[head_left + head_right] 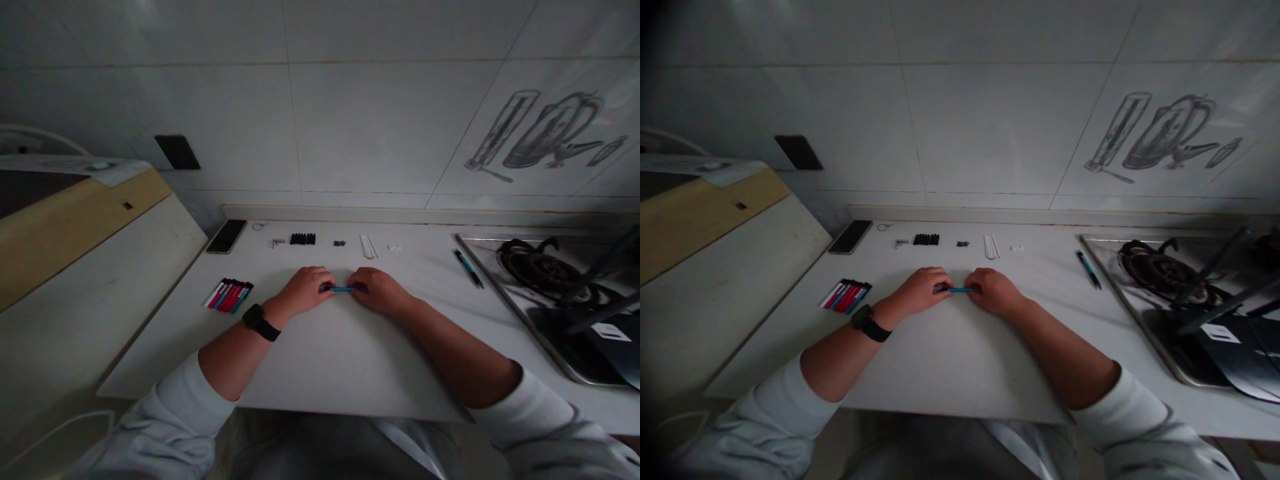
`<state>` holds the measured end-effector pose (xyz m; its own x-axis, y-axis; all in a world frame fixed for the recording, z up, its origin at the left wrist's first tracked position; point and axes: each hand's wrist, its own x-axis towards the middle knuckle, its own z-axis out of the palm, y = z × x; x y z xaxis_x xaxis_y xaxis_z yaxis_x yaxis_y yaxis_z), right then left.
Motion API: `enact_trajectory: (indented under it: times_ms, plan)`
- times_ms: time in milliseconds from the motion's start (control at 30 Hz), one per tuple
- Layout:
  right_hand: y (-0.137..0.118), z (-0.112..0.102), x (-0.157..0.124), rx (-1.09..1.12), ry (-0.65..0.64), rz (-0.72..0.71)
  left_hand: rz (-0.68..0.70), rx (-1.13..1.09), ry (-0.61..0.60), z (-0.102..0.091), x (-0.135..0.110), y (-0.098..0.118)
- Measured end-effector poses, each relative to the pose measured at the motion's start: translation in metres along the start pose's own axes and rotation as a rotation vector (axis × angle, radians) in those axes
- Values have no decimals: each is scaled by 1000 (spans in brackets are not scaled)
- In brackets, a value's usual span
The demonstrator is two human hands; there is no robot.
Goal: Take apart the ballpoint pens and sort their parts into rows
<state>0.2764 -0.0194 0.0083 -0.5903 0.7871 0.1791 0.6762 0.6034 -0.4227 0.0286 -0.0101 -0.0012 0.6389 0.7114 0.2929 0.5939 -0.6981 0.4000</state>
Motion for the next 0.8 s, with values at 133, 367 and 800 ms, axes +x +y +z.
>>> enact_trajectory:
  times_ms: [133,367,800]
  plan:
    - [0,-2,-1,4,-23,-10,17,-7,-20,0,0,-1]
    - [-1,-4,-2,29,-46,-57,29,-20,-33,-2,0,0]
    - [82,-18,2,-191,291,402,22,-31,-27,2,-1,-3]
